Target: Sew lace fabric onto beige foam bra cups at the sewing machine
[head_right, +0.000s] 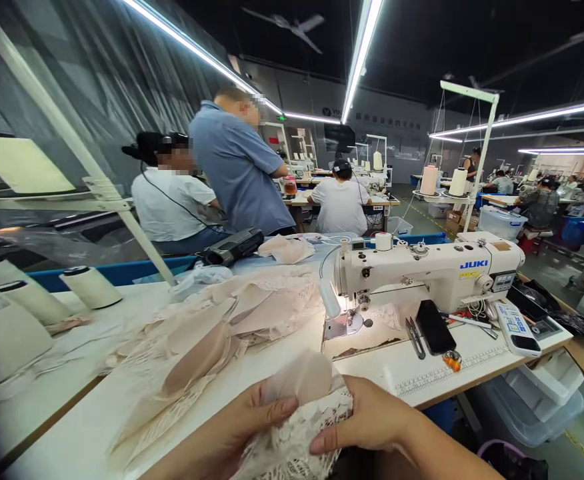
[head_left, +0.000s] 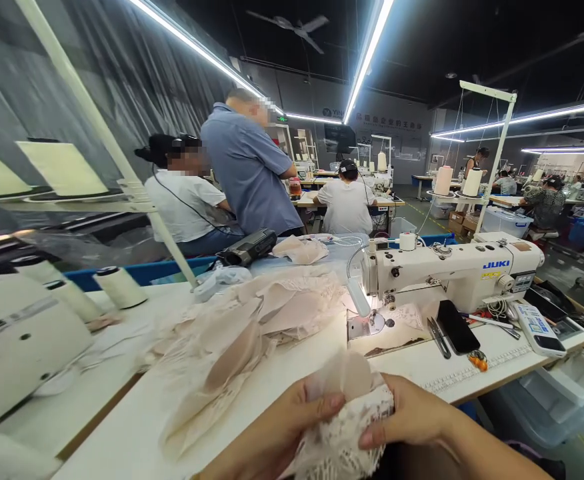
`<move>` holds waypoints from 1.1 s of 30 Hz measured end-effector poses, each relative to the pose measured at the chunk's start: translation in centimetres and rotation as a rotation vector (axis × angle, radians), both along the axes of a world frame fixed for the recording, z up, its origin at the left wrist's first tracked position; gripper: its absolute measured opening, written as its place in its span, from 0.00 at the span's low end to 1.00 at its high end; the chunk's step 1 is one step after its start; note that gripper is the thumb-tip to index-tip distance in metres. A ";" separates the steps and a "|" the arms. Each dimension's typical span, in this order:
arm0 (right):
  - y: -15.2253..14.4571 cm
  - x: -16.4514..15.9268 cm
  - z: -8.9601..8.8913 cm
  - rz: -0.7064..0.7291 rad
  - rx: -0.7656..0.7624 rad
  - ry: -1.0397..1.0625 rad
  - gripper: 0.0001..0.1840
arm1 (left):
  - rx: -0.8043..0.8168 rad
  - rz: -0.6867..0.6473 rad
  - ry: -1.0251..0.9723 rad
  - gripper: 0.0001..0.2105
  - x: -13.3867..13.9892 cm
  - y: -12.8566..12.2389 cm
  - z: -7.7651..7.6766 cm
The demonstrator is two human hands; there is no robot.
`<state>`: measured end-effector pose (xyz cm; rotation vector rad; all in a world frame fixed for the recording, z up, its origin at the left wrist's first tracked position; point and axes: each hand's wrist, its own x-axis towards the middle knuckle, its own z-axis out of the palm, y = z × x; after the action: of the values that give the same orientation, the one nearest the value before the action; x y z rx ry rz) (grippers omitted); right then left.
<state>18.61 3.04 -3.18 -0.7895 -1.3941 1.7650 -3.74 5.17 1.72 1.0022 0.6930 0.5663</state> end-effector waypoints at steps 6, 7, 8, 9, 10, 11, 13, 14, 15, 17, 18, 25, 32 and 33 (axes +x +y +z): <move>6.3 1.9 -0.5 -0.271 1.019 -0.811 0.06 | 0.744 -0.297 0.397 0.07 -1.6 5.2 2.7; 7.4 2.2 -0.8 -0.265 1.155 -0.922 0.08 | 0.943 -0.388 0.499 0.04 -1.4 5.7 2.3; 8.4 2.5 -1.3 -0.243 1.235 -0.996 0.10 | 1.125 -0.447 0.582 0.07 -1.0 6.0 1.7; 9.2 2.7 -1.7 -0.210 1.272 -1.034 0.11 | 1.264 -0.476 0.654 0.11 -0.6 6.3 0.9; 9.8 3.0 -2.1 -0.172 1.278 -1.043 0.12 | 1.356 -0.485 0.714 0.13 -0.2 6.6 0.1; 10.3 3.2 -2.5 -0.137 1.267 -1.041 0.12 | 1.406 -0.484 0.761 0.14 0.1 6.9 -0.7; 10.7 3.6 -3.0 -0.141 1.203 -1.061 0.15 | 1.427 -0.489 0.805 0.15 0.5 7.5 -1.7; 10.8 3.8 -3.2 -0.182 1.151 -1.078 0.17 | 1.422 -0.491 0.807 0.15 0.5 7.9 -1.9; 10.8 3.9 -3.3 -0.247 1.092 -1.100 0.18 | 1.424 -0.489 0.801 0.15 0.5 8.3 -1.9; 10.9 3.8 -3.4 -0.369 1.005 -1.140 0.17 | 1.451 -0.469 0.797 0.16 0.5 9.2 -1.6; 10.9 3.6 -3.5 -0.403 0.993 -1.150 0.16 | 1.470 -0.460 0.801 0.16 0.5 9.6 -1.4; 11.8 2.5 -4.0 -0.504 1.027 -1.151 0.13 | 1.495 -0.408 0.768 0.16 0.2 11.5 -1.7; 12.3 5.3 -4.0 -0.605 1.036 -1.226 0.18 | 1.496 -0.359 0.706 0.15 0.5 11.9 -2.6; 12.2 5.7 -3.8 -0.597 1.043 -1.237 0.18 | 1.510 -0.360 0.710 0.14 0.7 12.1 -2.7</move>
<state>24.30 15.22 -6.98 -1.4787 -2.1324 -0.1799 -3.05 17.26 -1.02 2.7641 0.5982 0.3356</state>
